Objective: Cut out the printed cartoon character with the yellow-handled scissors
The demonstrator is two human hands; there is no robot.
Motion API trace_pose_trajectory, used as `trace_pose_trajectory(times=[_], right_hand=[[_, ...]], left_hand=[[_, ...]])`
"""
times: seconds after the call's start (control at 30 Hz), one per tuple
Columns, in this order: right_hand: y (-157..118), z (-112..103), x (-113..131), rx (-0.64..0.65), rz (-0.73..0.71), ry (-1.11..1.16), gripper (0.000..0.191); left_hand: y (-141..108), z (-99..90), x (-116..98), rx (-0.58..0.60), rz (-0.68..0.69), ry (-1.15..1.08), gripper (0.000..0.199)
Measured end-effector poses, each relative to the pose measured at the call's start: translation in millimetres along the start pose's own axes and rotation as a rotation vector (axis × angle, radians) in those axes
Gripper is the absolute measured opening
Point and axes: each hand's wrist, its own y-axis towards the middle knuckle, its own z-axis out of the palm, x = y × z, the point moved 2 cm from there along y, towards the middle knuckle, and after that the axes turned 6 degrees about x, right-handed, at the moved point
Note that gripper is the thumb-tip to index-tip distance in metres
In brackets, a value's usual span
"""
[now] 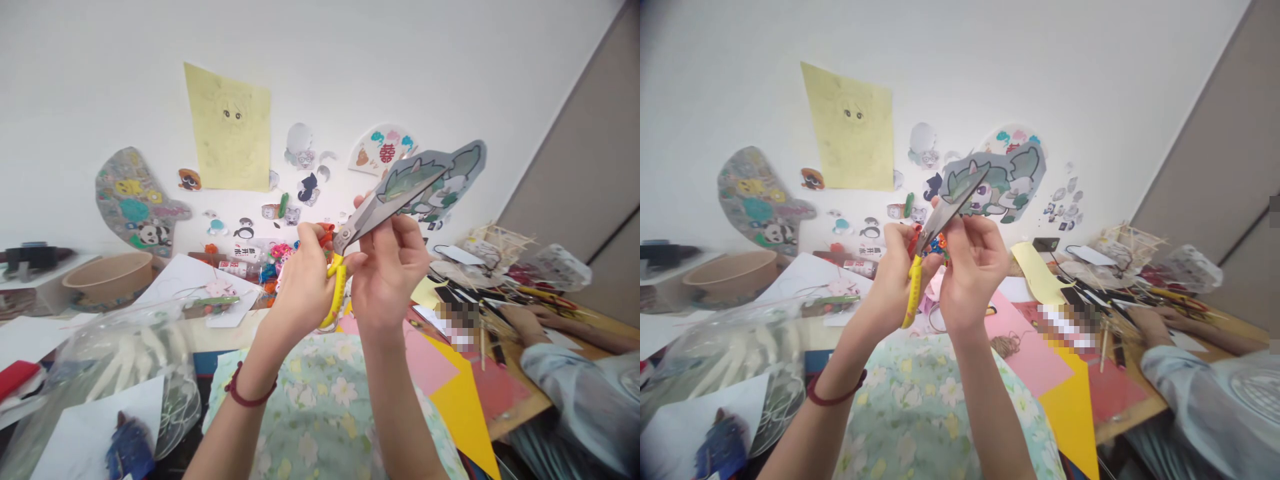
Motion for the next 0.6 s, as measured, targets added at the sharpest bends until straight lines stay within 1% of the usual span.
trace_pose_trajectory(times=[0.17, 0.33, 0.5, 0.6], right_hand=[[-0.2, 0.1, 0.1, 0.007, -0.003, 0.055, 0.016], [-0.3, -0.4, 0.5, -0.001, -0.005, 0.004, 0.017], [0.5, -1.1, -0.3, 0.016, -0.015, 0.034, 0.016], [2.5, -3.4, -1.6, 0.019, -0.065, -0.012, 0.011]], left_hand=[[0.0, -0.5, 0.0, -0.007, 0.004, -0.008, 0.046], [-0.3, -0.5, 0.4, -0.014, 0.007, -0.011, 0.045], [-0.9, -1.1, 1.0, -0.010, 0.006, 0.019, 0.042], [-0.9, -2.6, 1.7, -0.004, 0.018, 0.012, 0.041]])
